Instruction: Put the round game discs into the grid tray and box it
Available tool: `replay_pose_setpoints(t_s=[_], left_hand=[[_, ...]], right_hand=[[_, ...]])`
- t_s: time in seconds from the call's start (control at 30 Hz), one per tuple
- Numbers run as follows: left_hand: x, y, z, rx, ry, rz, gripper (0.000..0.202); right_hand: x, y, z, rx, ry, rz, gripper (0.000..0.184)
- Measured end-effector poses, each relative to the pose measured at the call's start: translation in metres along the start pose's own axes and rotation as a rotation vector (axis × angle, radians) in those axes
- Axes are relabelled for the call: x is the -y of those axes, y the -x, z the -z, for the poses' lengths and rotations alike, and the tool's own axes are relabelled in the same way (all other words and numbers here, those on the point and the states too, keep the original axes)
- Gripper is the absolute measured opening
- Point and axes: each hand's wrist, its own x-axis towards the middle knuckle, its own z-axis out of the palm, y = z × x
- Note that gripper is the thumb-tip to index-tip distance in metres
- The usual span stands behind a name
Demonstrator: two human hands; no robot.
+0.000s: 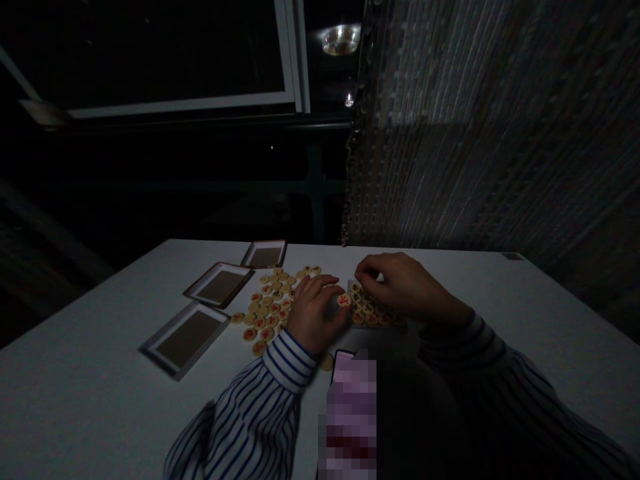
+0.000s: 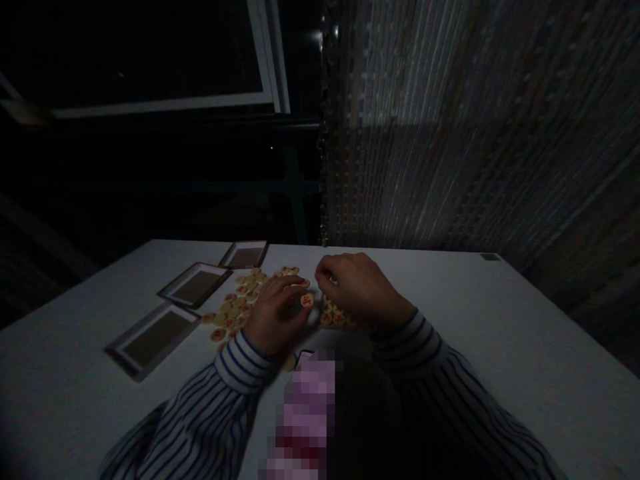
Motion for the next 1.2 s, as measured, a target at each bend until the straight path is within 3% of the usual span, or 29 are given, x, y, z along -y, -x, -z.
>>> replay_pose_setpoints(t_s=[0.23, 0.57, 0.97, 1.2], left_hand=[[0.007, 0.012, -0.005, -0.071, -0.072, -0.021, 0.019], [0.008, 0.015, -0.008, -0.093, -0.067, -0.032, 0.018], [0.008, 0.017, -0.01, -0.084, -0.001, 0.011, 0.02], [0.011, 0.017, -0.014, -0.064, 0.217, 0.17, 0.034]], right_hand=[[-0.006, -0.004, -0.021, 0.186, -0.12, -0.061, 0.015], [-0.003, -0.003, -0.031, 0.325, -0.239, -0.094, 0.012], [0.001, -0.002, -0.032, 0.293, -0.277, -0.102, 0.013], [-0.001, -0.003, -0.031, 0.249, -0.264, -0.102, 0.013]])
